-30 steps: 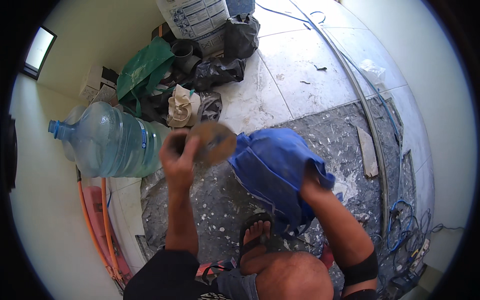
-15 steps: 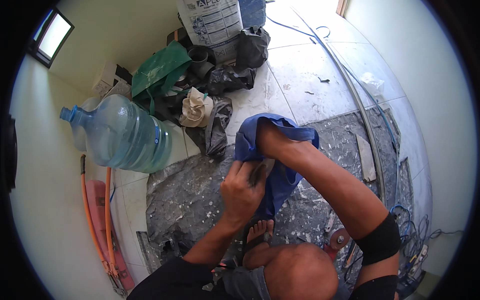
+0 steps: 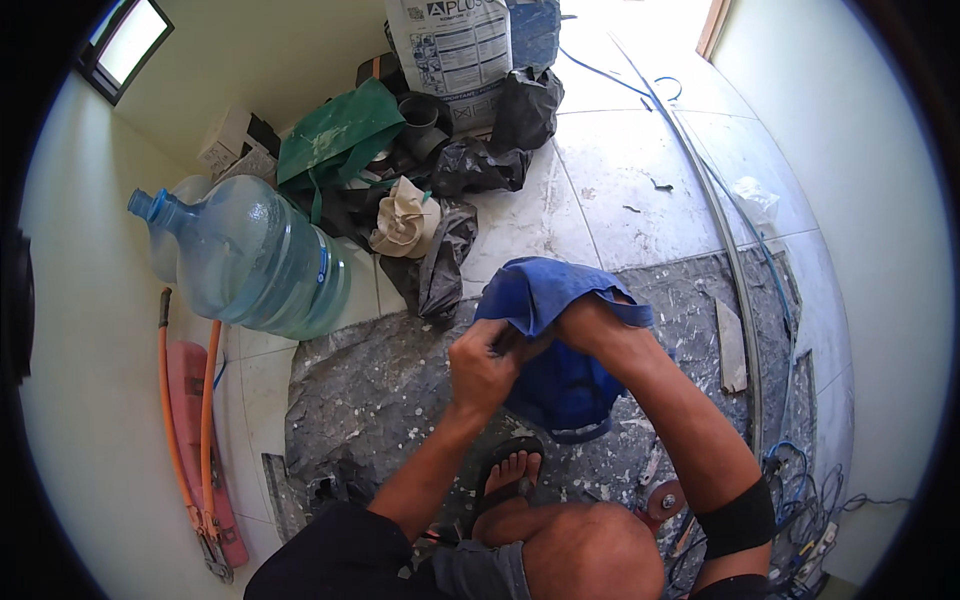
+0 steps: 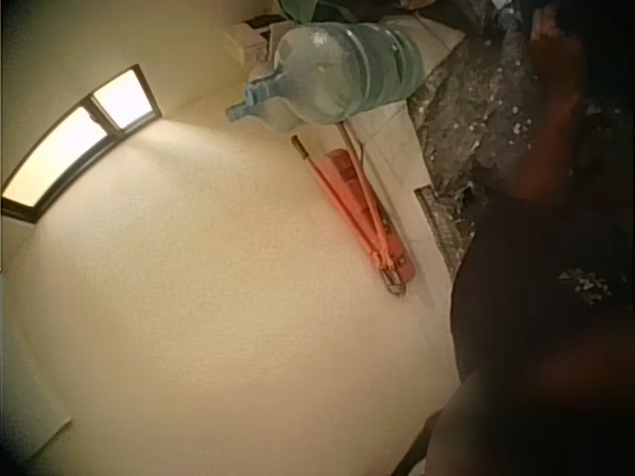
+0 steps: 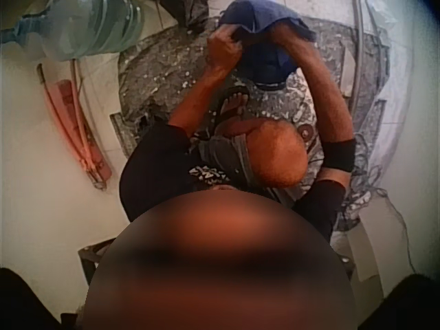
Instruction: The person is attempting to repair or modify an angle grinder using various tools like a hammer and screwdriver while crouching on a covered floor.
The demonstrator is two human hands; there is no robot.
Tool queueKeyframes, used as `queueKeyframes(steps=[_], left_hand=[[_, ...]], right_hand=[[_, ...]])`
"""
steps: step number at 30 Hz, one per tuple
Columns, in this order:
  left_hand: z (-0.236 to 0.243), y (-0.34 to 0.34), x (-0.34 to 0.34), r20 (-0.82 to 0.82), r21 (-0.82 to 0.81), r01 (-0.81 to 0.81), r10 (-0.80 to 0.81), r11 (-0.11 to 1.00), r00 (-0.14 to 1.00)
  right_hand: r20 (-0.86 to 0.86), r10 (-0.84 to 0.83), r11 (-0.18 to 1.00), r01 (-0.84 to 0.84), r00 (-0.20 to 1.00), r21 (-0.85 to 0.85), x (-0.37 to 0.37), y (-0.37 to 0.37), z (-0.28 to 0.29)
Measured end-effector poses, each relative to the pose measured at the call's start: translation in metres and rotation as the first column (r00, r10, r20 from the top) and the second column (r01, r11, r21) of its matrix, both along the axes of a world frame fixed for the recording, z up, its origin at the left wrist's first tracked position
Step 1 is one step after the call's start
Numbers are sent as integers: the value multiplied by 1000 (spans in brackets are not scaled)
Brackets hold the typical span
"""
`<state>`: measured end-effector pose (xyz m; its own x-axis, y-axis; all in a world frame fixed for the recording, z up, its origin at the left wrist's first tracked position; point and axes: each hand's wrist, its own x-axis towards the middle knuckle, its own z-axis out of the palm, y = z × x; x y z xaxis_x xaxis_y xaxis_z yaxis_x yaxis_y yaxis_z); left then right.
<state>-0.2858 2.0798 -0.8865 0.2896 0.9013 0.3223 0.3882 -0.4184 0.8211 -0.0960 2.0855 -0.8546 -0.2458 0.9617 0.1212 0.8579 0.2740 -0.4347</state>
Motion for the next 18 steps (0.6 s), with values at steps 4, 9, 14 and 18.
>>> queueKeyframes(steps=[4, 9, 14, 18], left_hand=[[4, -4, 14, 9, 92, -223, 223, 970, 975], [20, 4, 7, 157, 148, -270, 247, 951, 956], [11, 31, -52, 143, -29, 315, -308, 949, 941], [-43, 105, -57, -196, 75, -390, 397, 918, 897]], right_hand=[[-15, -59, 997, 58, 998, -48, -8, -1, 1], [97, -100, 993, 106, 990, -61, -23, -18, 37], [188, -70, 941, 128, 980, -314, -13, -48, 82], [295, 78, 774, 128, 952, -620, -8, -59, 90]])
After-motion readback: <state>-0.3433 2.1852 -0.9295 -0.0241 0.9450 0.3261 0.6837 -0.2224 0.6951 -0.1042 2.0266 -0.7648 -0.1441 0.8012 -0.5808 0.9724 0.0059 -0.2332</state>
